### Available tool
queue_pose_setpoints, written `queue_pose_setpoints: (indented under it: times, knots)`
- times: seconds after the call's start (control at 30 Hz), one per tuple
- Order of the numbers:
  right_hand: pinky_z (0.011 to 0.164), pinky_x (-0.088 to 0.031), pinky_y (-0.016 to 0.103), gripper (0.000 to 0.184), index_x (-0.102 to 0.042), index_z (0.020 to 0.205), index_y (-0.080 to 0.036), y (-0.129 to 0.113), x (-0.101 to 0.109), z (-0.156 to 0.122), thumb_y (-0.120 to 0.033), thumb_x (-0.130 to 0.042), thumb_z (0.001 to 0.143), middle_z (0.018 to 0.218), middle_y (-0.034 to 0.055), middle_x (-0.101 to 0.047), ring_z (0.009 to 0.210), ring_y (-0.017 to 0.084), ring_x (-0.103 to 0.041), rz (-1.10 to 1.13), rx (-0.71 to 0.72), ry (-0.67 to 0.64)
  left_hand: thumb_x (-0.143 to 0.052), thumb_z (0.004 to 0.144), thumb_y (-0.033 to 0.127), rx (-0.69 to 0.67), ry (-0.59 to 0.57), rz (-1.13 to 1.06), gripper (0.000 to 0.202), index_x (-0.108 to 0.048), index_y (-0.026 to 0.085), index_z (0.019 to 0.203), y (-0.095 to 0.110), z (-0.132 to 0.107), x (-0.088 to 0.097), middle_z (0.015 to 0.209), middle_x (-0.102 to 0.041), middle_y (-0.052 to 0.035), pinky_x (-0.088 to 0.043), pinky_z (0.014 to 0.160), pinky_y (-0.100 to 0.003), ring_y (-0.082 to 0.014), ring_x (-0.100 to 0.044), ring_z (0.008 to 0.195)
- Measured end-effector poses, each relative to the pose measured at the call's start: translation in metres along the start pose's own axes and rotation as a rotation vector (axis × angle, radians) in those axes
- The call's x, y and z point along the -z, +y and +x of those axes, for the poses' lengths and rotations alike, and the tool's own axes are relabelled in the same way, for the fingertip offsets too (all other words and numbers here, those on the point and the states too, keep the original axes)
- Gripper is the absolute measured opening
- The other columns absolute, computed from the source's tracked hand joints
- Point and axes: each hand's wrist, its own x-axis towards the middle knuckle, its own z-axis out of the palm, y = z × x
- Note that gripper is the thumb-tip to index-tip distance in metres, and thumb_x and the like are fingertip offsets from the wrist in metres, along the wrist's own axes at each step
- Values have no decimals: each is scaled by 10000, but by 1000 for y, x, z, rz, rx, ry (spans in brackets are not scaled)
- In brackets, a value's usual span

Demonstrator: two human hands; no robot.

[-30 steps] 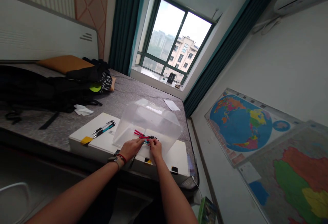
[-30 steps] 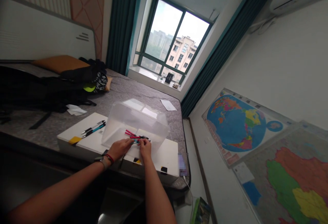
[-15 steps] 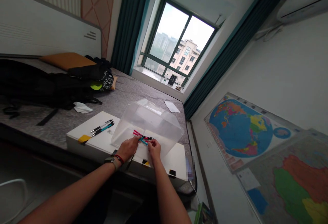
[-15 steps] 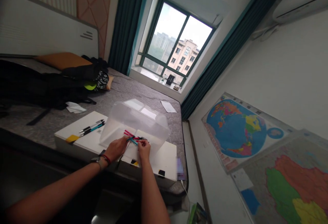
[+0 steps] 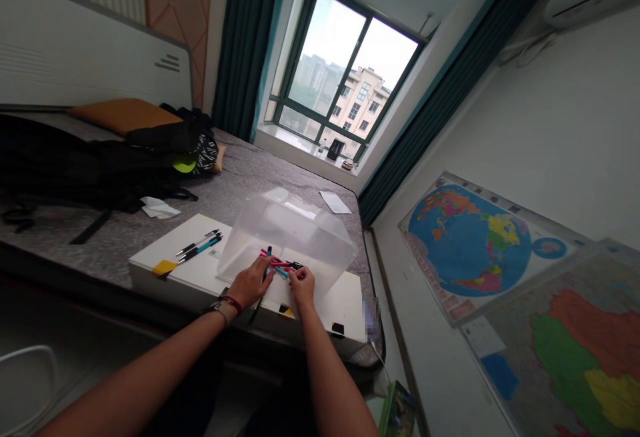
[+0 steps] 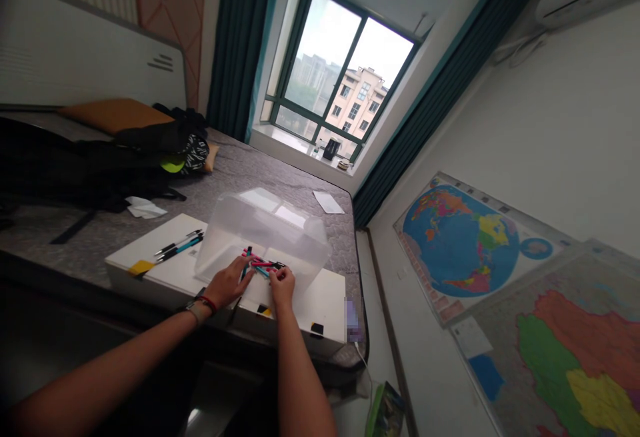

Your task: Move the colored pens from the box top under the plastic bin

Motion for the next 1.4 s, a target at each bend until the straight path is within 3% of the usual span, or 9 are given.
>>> queue_pose_setpoints:
  times: [0.17, 0.37, 0.57, 0.67, 0.87, 0.93, 1.07, 1.4]
  knots:
    - [535, -371, 242, 344, -429, 542, -224, -3, 1, -1, -409, -618, 762, 464, -53, -463, 483, 128, -436, -94, 13, -5, -326, 939, 215, 6, 19, -41, 489, -370, 173, 1424, -8, 0, -5, 1347, -544, -101, -460, 1019, -355, -216, -515, 1250]
    - [510, -366, 240, 371, -567, 641, -201, -12, -1, -7, -476, -477, 874, 539, -23, -572, 459, 129, -475, -80, -12, -93, -369, 907, 191, 20, 21, -11, 553, -347, 178, 1459, -13, 0, -12, 1354, -560, -101, -493, 964, -344, -225, -574, 1186]
    - [519, -373, 242, 474, -532, 579, -206, -11, -4, -7, -534, -424, 904, 488, -15, -548, 458, 138, -499, -149, -35, -92, -373, 897, 159, 64, -14, 10, 551, -384, 198, 1446, -13, -2, -11, 1226, -649, -97, -512, 874, -324, -214, -652, 1016]
    - [503, -376, 245, 474, -561, 639, -206, -10, -4, -5, -558, -396, 910, 516, -14, -566, 459, 143, -505, -119, -74, -91, -372, 891, 135, 73, -58, 35, 544, -408, 204, 1429, -11, -1, -8, 1121, -684, -90, -500, 848, -303, -202, -651, 976]
    - [493, -355, 249, 453, -581, 624, -212, -9, -2, -5, -544, -435, 896, 494, -24, -530, 477, 151, -479, -118, -2, -114, -365, 964, 344, 7, -167, 85, 447, -460, 247, 1390, -4, -1, -3, 974, -690, -86, -502, 774, -304, -212, -650, 899]
    - [506, -351, 246, 451, -601, 624, -212, -9, -2, -6, -539, -446, 893, 501, -20, -537, 512, 157, -487, -128, 47, -134, -360, 968, 381, -44, -181, 57, 456, -453, 260, 1398, -3, 0, -2, 1020, -690, -87, -505, 801, -309, -210, -647, 925]
    - [543, -357, 239, 435, -613, 629, -211, -9, -2, -9, -516, -460, 900, 527, -21, -547, 563, 156, -498, -158, 110, -189, -360, 968, 378, -112, -166, -30, 448, -446, 294, 1400, -3, 0, 0, 1141, -673, -68, -499, 863, -306, -198, -626, 1011]
    - [568, -336, 244, 427, -589, 596, -217, -5, -4, -8, -417, -435, 939, 565, -22, -568, 558, 144, -508, -306, 160, -272, -320, 985, 372, -41, -226, 145, 368, -578, 293, 1235, -12, -3, -12, 849, -691, -64, -461, 696, -254, -179, -648, 784]
